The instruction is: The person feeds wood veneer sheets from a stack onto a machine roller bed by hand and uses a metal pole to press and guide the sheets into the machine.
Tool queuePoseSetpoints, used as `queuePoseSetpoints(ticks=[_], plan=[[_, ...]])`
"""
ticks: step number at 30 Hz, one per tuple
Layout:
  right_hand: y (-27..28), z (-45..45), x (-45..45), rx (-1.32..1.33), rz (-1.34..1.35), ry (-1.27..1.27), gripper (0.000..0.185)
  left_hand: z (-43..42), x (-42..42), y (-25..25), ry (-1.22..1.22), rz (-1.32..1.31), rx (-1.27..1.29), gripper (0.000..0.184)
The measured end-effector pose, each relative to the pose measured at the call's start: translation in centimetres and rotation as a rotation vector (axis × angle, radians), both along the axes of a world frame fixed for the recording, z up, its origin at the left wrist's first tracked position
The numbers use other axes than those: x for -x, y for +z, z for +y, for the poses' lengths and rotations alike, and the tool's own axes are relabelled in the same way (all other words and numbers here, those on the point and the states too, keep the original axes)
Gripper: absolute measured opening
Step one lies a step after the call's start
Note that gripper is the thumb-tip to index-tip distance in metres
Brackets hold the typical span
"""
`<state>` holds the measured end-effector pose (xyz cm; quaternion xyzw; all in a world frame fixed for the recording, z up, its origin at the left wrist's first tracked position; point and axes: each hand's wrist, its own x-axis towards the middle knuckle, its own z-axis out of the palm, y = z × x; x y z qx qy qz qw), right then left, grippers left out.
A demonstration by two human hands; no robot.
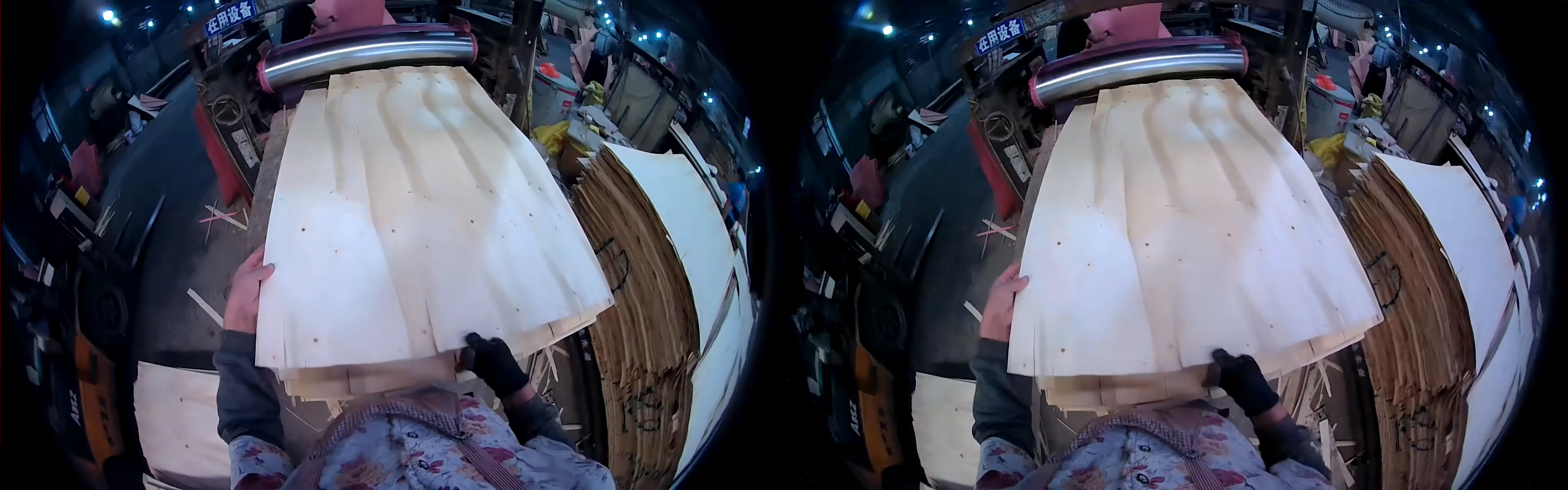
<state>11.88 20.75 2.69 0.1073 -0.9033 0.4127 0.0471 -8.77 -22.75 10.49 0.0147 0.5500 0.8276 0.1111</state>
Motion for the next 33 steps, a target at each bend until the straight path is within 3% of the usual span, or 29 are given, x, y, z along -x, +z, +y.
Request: queuePoseSetpoints(ticks=[2,3,5,6,8,9,11,12,14,18,20,21,24,26,27,29,32,33], plan=[[-1.7,-0.1,3.3,0.230,-0.214,0.010,0.027,-1.3,2.0,-3.4,0.084,-0.068,0.045,0.056],[-4.8,0.5,5.6,0.512,-0.273,-0.041,0.027,-1.8,2.4,-4.8,0.148,-0.107,0.151,0.057],[-1.8,-0.1,8.1,0.462,-0.169,-0.064,0.020,-2.0,2.1,-6.9,0.268,-0.201,0.384,0.059],[-1.8,-0.4,10.2,1.099,-0.484,-0.187,0.019,-1.9,1.8,-7.9,0.298,-0.219,0.447,0.060],[0.7,-0.9,13.6,1.385,-0.591,-0.269,0.022,-2.7,1.7,-12.9,0.287,-0.112,0.577,0.062],[-0.2,-0.4,16.0,1.423,-0.609,-0.232,0.022,-2.1,1.0,-13.1,0.291,-0.116,0.587,0.062],[-1.3,0.3,20.7,1.466,-0.608,-0.160,0.022,0.6,-0.7,-13.7,0.246,-0.058,1.054,0.062],[-1.0,0.3,22.9,1.470,-0.588,-0.127,0.022,1.4,-1.6,-14.9,0.248,-0.060,1.060,0.062],[-0.3,0.3,26.8,1.481,-0.550,-0.150,0.019,2.5,-2.8,-17.4,0.233,0.208,1.398,0.065],[-5.8,1.3,35.5,1.649,-0.526,0.201,0.014,4.3,-3.8,-16.4,0.236,0.126,1.302,0.070],[-2.2,-0.4,33.9,1.711,-0.628,-0.089,0.017,4.9,-3.9,-15.0,0.256,0.065,1.135,0.073],[-2.4,-0.8,33.4,1.626,-0.637,-0.053,0.019,4.8,-3.9,-14.7,0.261,0.067,1.136,0.073],[-5.1,-2.0,28.6,1.528,-0.672,0.080,0.024,4.2,-3.9,-15.3,0.270,0.025,1.093,0.072],[-6.0,-2.3,23.6,1.475,-0.719,0.136,0.032,3.3,-3.4,-17.0,0.317,-0.065,0.844,0.075],[-6.9,-2.2,20.9,1.451,-0.743,0.211,0.035,3.5,-3.4,-15.9,0.319,-0.064,0.836,0.075],[-6.0,-2.5,14.5,1.345,-0.803,0.154,0.039,3.9,-3.8,-12.9,0.249,-0.220,0.536,0.066],[-6.3,-2.2,6.9,1.516,-0.974,0.228,0.040,-0.4,-2.0,-16.2,0.252,-0.086,0.389,0.061],[-4.6,-2.3,4.7,1.431,-0.977,0.177,0.040,-0.2,-2.4,-14.7,0.253,-0.081,0.382,0.061]])
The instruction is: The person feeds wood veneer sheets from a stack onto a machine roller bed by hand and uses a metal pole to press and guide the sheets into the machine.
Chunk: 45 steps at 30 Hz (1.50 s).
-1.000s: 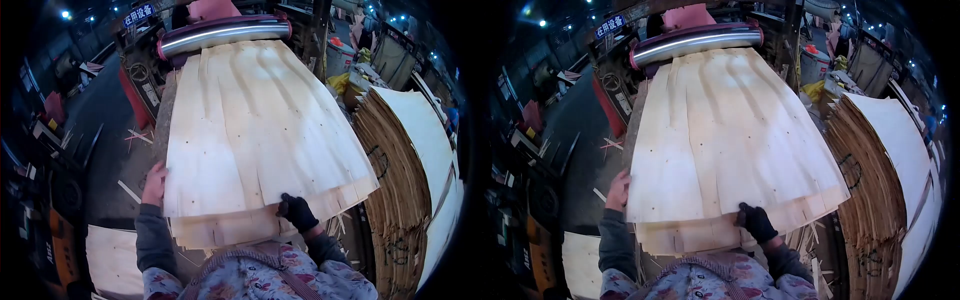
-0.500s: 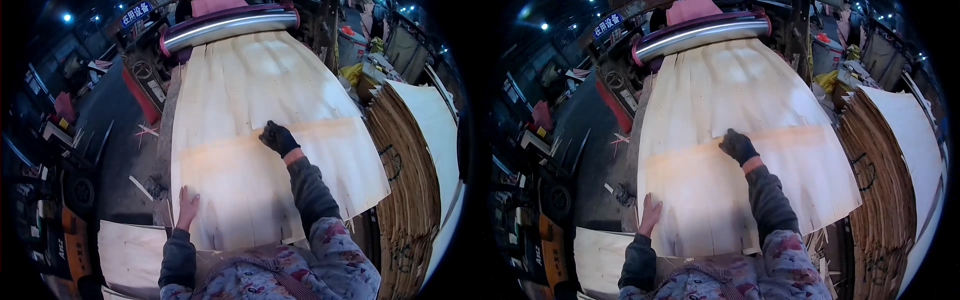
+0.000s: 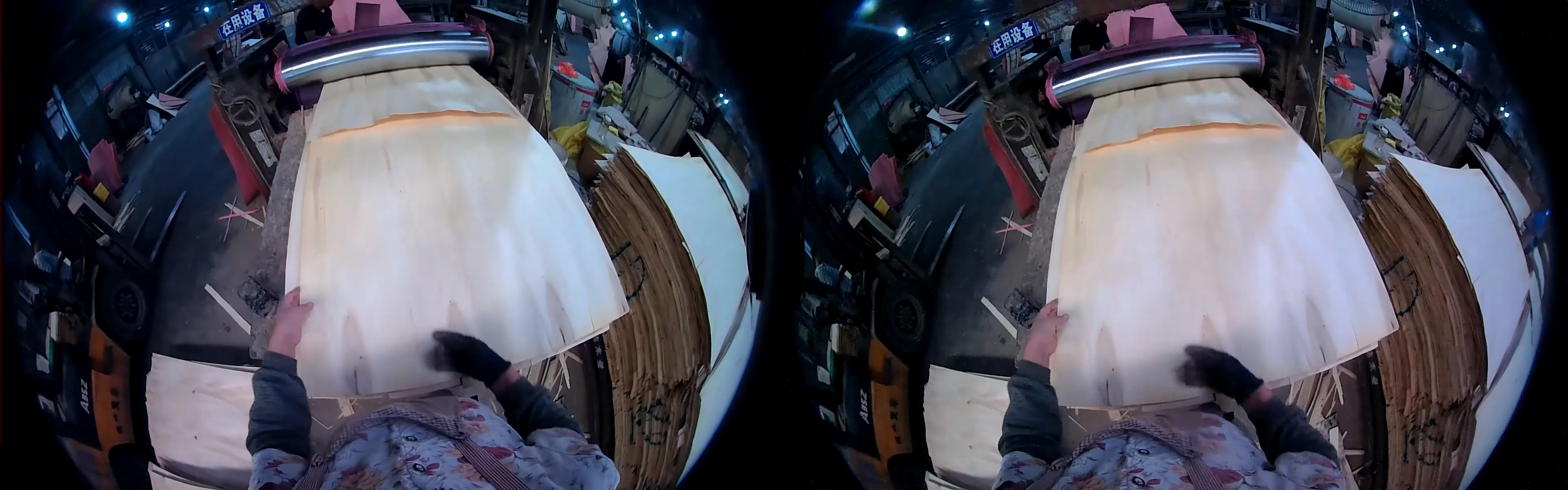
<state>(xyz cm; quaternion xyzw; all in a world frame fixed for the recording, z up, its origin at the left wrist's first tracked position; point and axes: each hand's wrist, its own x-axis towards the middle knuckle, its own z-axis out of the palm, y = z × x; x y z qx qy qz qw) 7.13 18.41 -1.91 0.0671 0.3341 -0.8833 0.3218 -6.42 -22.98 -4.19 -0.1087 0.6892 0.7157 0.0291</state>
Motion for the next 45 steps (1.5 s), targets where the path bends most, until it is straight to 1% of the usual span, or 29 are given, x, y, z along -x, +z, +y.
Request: queuePoseSetpoints(ticks=[2,7,9,10,11,13,14,18,20,21,22,23,24,25,26,27,28,29,30,31,33,35,36,37,39,40,42,44,45], plan=[[-1.3,0.6,-3.0,0.039,-0.078,0.019,0.040,0.7,-1.1,5.9,-0.058,-0.072,-0.166,0.060],[-4.1,2.7,-7.8,-0.017,-0.268,-0.034,0.034,-0.2,-0.5,9.8,-0.141,0.022,-0.263,0.060],[-4.9,3.6,-8.6,0.179,-0.422,-0.138,0.030,0.4,-1.5,13.1,-0.157,0.081,-0.372,0.060],[-5.4,4.7,-8.7,0.216,-0.438,-0.028,0.023,0.5,-1.7,14.0,-0.158,0.083,-0.375,0.060],[-3.3,4.1,-9.0,0.214,-0.437,-0.029,0.023,0.6,-1.8,14.7,-0.157,0.098,-0.392,0.061],[2.5,2.6,-9.4,-0.219,-0.258,-0.361,0.022,0.6,-1.9,15.9,-0.161,0.113,-0.411,0.062],[1.2,3.2,-8.9,-0.171,-0.222,-0.420,0.023,0.6,-2.0,16.4,-0.148,0.121,-0.422,0.063],[2.3,2.4,-8.4,0.005,-0.164,-0.451,0.023,0.1,-1.5,16.3,-0.084,0.092,-0.385,0.065],[5.5,0.5,-6.7,-0.358,-0.120,-0.456,0.027,-1.2,-0.1,13.6,-0.064,0.072,-0.363,0.064],[6.6,0.4,-5.3,-0.352,-0.122,-0.462,0.027,-1.9,0.6,11.9,-0.039,0.054,-0.344,0.063],[7.5,0.5,-3.8,-0.922,0.220,-0.221,0.030,-2.4,0.9,10.6,-0.045,0.053,-0.337,0.063],[7.9,0.7,-3.0,-1.467,0.575,0.063,0.037,-2.7,1.0,9.4,-0.008,-0.020,-0.230,0.062],[4.4,1.4,-1.3,-1.626,0.961,-0.135,0.043,-3.0,0.8,8.0,0.031,-0.093,-0.123,0.061],[3.5,1.7,0.6,-1.608,1.046,-0.161,0.038,-2.7,0.1,6.9,0.073,-0.118,0.032,0.059],[2.9,1.5,2.5,-1.177,0.720,-0.268,0.034,-2.2,-0.4,5.9,0.061,-0.118,0.127,0.058],[2.2,1.5,4.5,-0.811,0.493,-0.321,0.030,-1.9,-0.8,4.9,0.050,-0.118,0.223,0.058],[1.5,1.5,6.6,-0.461,0.248,-0.412,0.027,-2.3,-1.1,2.0,0.047,-0.058,0.426,0.058],[0.5,1.7,9.0,-0.184,0.098,-0.465,0.025,-2.7,-1.1,-0.1,0.045,0.005,0.629,0.059],[-0.6,2.0,11.5,-0.175,0.089,-0.461,0.024,0.0,-2.9,1.8,0.029,-0.038,0.584,0.060],[0.3,1.9,13.5,-0.166,0.041,-0.460,0.025,-0.8,-2.8,-2.3,0.012,-0.001,0.578,0.062],[1.8,1.5,17.3,-0.148,0.023,-0.493,0.023,-0.7,-3.1,-5.6,0.001,0.037,0.579,0.064],[1.7,1.4,21.6,-0.085,0.018,-0.482,0.020,2.9,-5.0,-3.1,-0.091,0.023,1.031,0.069],[2.0,1.1,23.4,-0.099,0.034,-0.510,0.018,3.3,-5.3,-2.8,-0.085,0.021,1.036,0.069],[1.0,1.1,25.5,-0.025,0.077,-0.497,0.016,3.6,-5.5,-2.5,-0.082,0.025,1.016,0.071],[-3.2,1.4,29.9,0.456,0.338,-0.227,0.015,3.6,-5.7,-2.4,-0.074,0.024,0.998,0.073],[-2.7,0.9,29.4,0.458,0.335,-0.222,0.015,3.4,-5.8,-2.4,-0.075,0.053,0.995,0.072],[-0.7,-0.3,27.2,0.135,0.178,-0.459,0.014,3.5,-5.9,-1.7,-0.074,0.081,0.991,0.072],[-1.5,-0.9,24.8,0.098,0.154,-0.384,0.015,4.0,-5.7,0.3,-0.029,-0.126,1.123,0.072],[-2.1,-1.2,23.1,0.061,0.133,-0.311,0.018,3.5,-5.8,-0.2,-0.029,-0.126,1.118,0.072]])
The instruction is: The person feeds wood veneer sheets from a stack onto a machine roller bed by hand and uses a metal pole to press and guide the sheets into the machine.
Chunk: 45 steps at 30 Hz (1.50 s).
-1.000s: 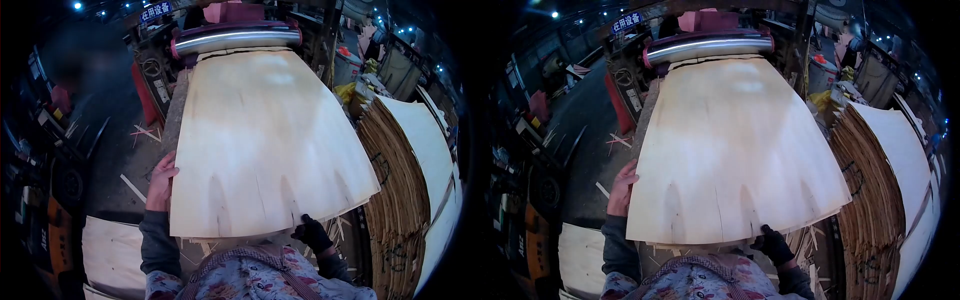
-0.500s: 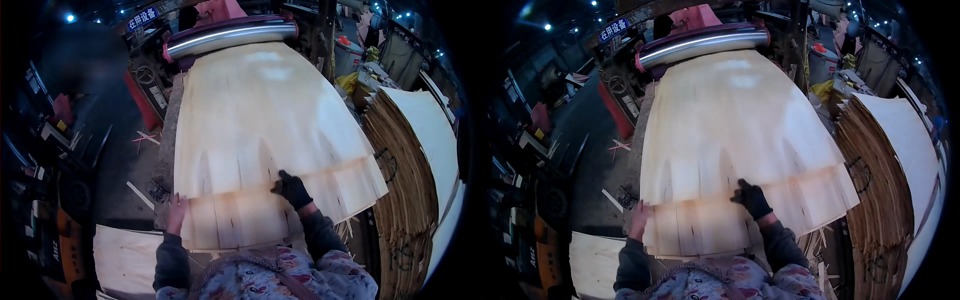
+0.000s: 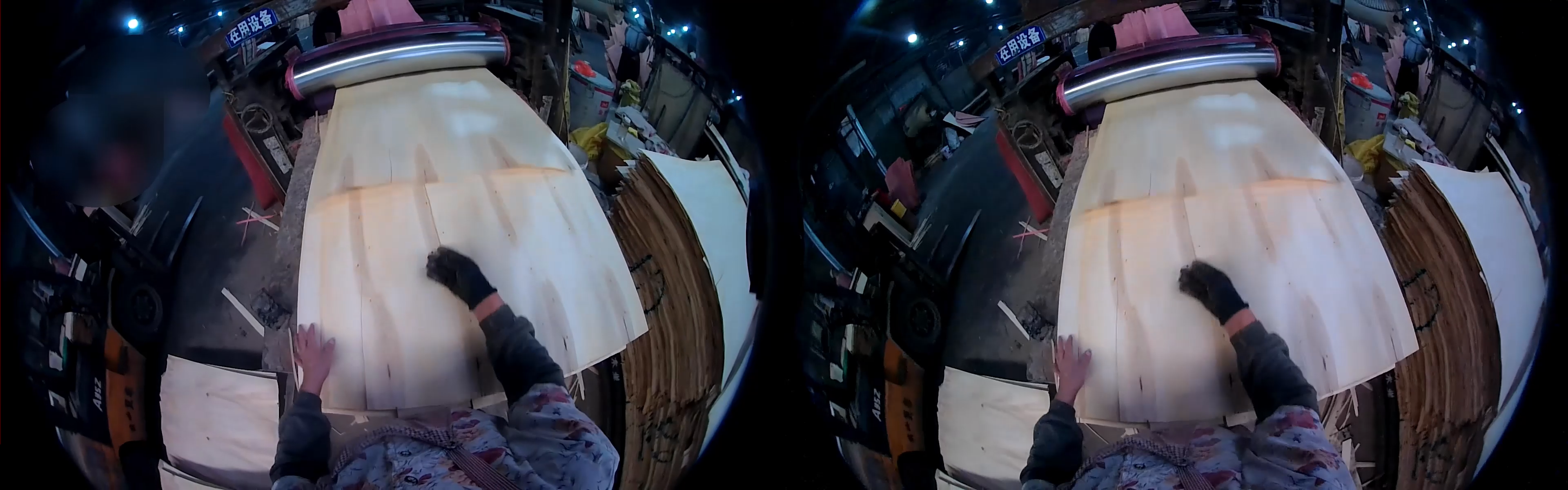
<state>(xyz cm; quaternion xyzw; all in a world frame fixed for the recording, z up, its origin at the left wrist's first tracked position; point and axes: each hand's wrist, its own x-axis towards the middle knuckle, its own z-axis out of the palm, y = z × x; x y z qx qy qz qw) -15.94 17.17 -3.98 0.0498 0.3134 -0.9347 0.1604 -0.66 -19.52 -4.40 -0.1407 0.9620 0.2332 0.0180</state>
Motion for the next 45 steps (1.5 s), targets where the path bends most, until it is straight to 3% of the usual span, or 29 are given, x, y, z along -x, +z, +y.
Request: queuePoseSetpoints(ticks=[2,4,6,9,12,13,16,17,18,20,21,22,23,25,26,28,29,31,32,34,35,38,39,40,41,43,45], plan=[[-0.3,-0.6,-5.1,0.001,0.008,0.099,0.027,-2.5,0.6,-2.7,0.088,0.154,-0.091,0.074],[-0.1,-0.9,-10.6,0.008,-0.065,0.156,0.034,-5.5,2.2,-7.4,0.054,0.308,-0.027,0.066],[-0.3,-0.4,-15.5,0.009,-0.089,0.253,0.039,-7.2,2.7,-9.0,0.044,0.335,-0.455,0.063],[0.9,0.0,-22.1,0.040,-0.087,0.300,0.043,-7.9,2.5,-7.8,0.079,0.226,-0.639,0.057],[0.6,0.6,-26.5,-0.080,-0.239,0.317,0.040,-5.9,1.0,-1.8,0.164,0.186,-0.529,0.046],[-0.3,0.9,-27.6,0.010,-0.263,0.316,0.039,-6.5,1.3,-2.0,0.162,0.185,-0.535,0.046],[-2.8,2.1,-30.2,-0.029,-0.373,0.252,0.036,-8.7,1.7,-2.7,0.090,0.205,-0.707,0.035],[-0.2,1.9,-30.7,-0.084,-0.438,0.222,0.034,-8.8,1.6,-2.0,0.082,0.206,-0.796,0.033],[-1.6,2.6,-31.3,-0.087,-0.445,0.223,0.034,-8.8,1.6,-1.3,0.075,0.205,-0.883,0.031],[-3.8,4.3,-32.4,0.088,-0.346,0.234,0.028,-8.5,1.3,-0.6,0.036,0.192,-0.838,0.033],[-3.5,4.2,-32.9,-0.028,-0.391,0.065,0.024,-8.2,1.3,-0.7,-0.009,0.216,-0.650,0.033],[-3.5,4.5,-33.1,-0.033,-0.396,0.068,0.024,-7.8,1.1,-0.8,-0.053,0.238,-0.462,0.034],[-3.1,4.8,-33.2,-0.686,-0.013,0.094,0.022,-6.6,0.5,-0.4,-0.047,0.235,-0.466,0.034],[-2.1,4.7,-32.8,-0.158,-0.235,-0.138,0.021,-4.1,-0.6,0.3,-0.251,0.351,0.299,0.041],[-0.4,4.0,-32.6,-0.161,-0.237,-0.136,0.021,-3.4,-0.6,-0.5,-0.249,0.349,0.297,0.041],[2.7,3.0,-32.4,-0.362,-0.390,-0.250,0.026,-2.5,-0.5,-2.2,-0.209,0.347,0.070,0.048],[3.1,3.0,-32.5,-0.364,-0.389,-0.252,0.026,-2.5,-0.5,-2.4,-0.209,0.348,0.069,0.048],[4.0,3.2,-32.4,-0.342,-0.303,-0.266,0.036,-2.6,-0.1,-2.3,-0.188,0.295,-0.247,0.047],[5.0,3.3,-32.5,-0.341,-0.301,-0.268,0.036,-2.4,-0.2,-1.2,-0.190,0.298,-0.247,0.047],[8.0,3.7,-32.5,-0.765,-0.147,-0.203,0.043,-2.1,-0.6,2.2,-0.062,0.069,-1.089,0.042],[9.3,3.6,-32.3,-0.771,-0.105,-0.213,0.045,-1.2,-0.9,5.5,0.000,-0.065,-1.250,0.040],[11.8,3.7,-31.7,-0.723,-0.085,-0.149,0.044,0.6,-0.3,7.0,0.038,-0.013,-1.368,0.044],[10.7,4.1,-31.7,-0.528,-0.132,-0.148,0.040,0.6,0.3,6.6,0.035,-0.013,-1.364,0.044],[8.6,4.5,-31.3,-0.524,-0.131,-0.150,0.040,0.2,1.0,5.7,-0.050,0.077,-0.904,0.047],[6.0,4.9,-30.6,-0.762,0.117,-0.101,0.036,-0.1,1.6,4.6,-0.127,0.160,-0.443,0.050],[4.3,4.7,-29.0,-0.888,0.179,-0.005,0.020,-0.7,2.4,1.6,-0.171,0.195,-0.326,0.053],[3.7,4.3,-27.4,-0.976,0.292,0.031,0.024,-1.4,2.3,-2.6,-0.240,0.272,-0.108,0.055]])
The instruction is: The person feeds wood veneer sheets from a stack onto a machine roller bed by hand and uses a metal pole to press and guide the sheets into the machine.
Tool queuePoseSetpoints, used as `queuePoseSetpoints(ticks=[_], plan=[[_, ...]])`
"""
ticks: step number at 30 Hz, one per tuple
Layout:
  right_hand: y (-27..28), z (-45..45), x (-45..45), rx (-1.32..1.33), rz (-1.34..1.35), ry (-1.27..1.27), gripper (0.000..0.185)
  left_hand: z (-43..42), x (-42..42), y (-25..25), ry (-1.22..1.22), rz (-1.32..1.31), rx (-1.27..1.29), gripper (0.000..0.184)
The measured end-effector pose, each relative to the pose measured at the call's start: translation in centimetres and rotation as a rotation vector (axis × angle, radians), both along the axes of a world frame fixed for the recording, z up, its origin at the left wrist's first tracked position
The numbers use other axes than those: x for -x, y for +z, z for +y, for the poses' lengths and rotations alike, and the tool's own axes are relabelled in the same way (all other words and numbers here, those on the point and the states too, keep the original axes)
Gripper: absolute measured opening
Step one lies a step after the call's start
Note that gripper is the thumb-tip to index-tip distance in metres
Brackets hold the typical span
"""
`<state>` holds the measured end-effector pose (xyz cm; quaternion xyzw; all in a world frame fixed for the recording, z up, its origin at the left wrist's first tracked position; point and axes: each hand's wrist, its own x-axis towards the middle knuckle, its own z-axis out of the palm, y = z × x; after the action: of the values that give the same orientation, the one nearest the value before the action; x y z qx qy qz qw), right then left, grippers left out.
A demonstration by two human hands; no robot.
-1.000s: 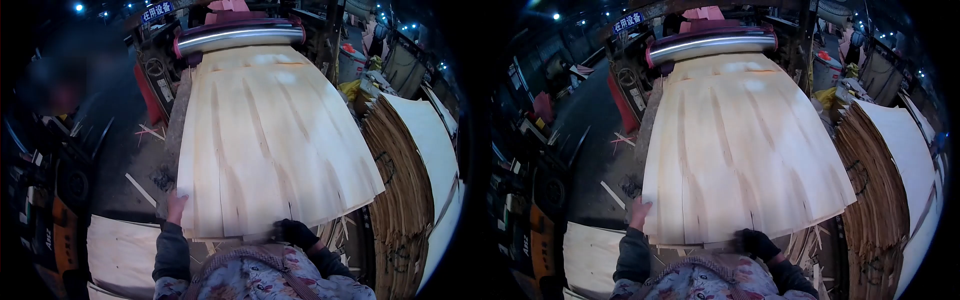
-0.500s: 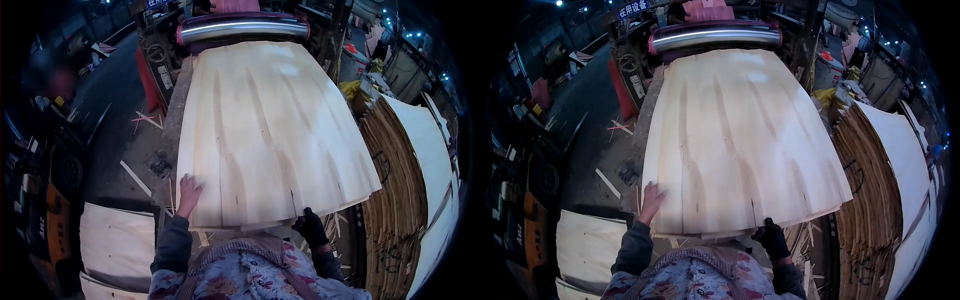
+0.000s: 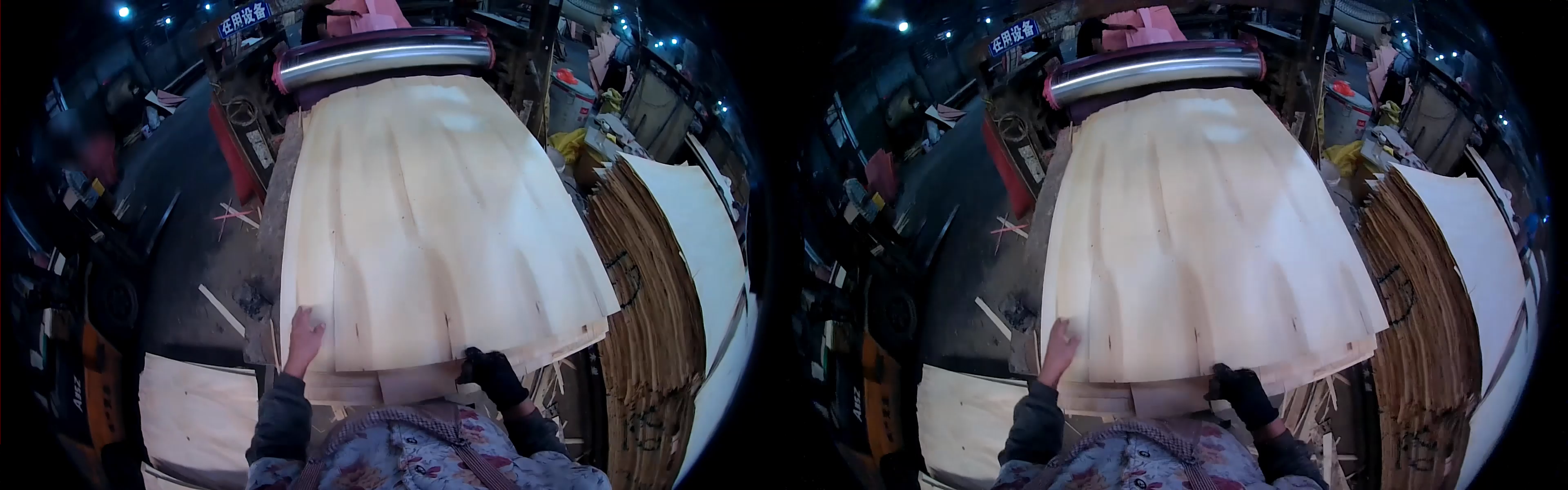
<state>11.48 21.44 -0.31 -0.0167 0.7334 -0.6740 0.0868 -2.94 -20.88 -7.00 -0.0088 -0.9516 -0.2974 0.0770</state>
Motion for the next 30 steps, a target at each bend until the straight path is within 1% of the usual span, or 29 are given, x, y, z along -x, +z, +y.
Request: queuePoseSetpoints(ticks=[1,2,4,5,6,9,11,13,15,16,19,20,23,25,27,29,30], plan=[[0.2,-0.3,1.1,-0.026,0.078,0.024,0.025,0.2,-0.3,0.0,-0.001,0.013,0.006,0.055],[0.1,-0.3,1.6,-0.019,0.091,0.023,0.025,0.8,-0.6,0.2,0.020,0.024,-0.013,0.054],[-1.0,-0.3,2.0,0.269,-0.204,-0.065,0.025,1.5,-1.0,-0.3,0.071,0.031,-0.071,0.053],[-2.0,-0.2,2.1,0.274,-0.197,-0.061,0.025,1.9,-1.2,-0.3,0.073,0.039,-0.065,0.053],[-3.2,-0.1,2.1,0.093,-0.098,-0.053,0.023,2.5,-1.4,-0.4,0.116,0.051,-0.040,0.053],[-0.5,-1.2,2.5,0.144,-0.147,-0.159,0.028,3.8,-2.1,-0.9,0.177,0.100,-0.010,0.052],[-2.1,-1.2,2.6,0.653,-0.504,-0.323,0.034,4.3,-2.4,-0.7,0.203,0.121,0.049,0.051],[-3.3,-1.4,2.7,0.606,-0.499,-0.324,0.036,4.8,-2.6,-0.6,0.211,0.148,0.041,0.050],[-3.8,-1.5,2.8,0.587,-0.472,-0.318,0.026,5.2,-2.7,-0.6,0.223,0.204,0.094,0.050],[-3.2,-1.7,2.9,0.558,-0.493,-0.340,0.026,5.2,-2.6,-0.6,0.227,0.211,0.093,0.050],[-4.2,-1.7,2.8,0.593,-0.489,-0.371,0.026,5.4,-2.7,-0.5,0.241,0.222,0.118,0.049],[-4.4,-1.6,2.8,0.718,-0.491,-0.348,0.026,5.4,-2.8,-0.3,0.236,0.228,0.120,0.049],[-4.4,-1.9,2.7,0.667,-0.440,-0.344,0.030,5.4,-2.9,-0.4,0.235,0.248,0.118,0.049],[-4.8,-1.7,2.7,0.606,-0.394,-0.331,0.028,5.4,-3.0,-0.4,0.241,0.261,0.111,0.048],[-3.9,-2.1,2.4,0.746,-0.438,-0.338,0.028,5.3,-3.1,-0.4,0.241,0.259,0.108,0.049],[-4.5,-1.9,2.3,0.720,-0.415,-0.334,0.029,5.3,-3.1,-0.5,0.242,0.271,0.109,0.049],[-4.6,-1.8,2.3,0.646,-0.418,-0.351,0.029,5.3,-3.0,-0.6,0.241,0.277,0.120,0.049]])
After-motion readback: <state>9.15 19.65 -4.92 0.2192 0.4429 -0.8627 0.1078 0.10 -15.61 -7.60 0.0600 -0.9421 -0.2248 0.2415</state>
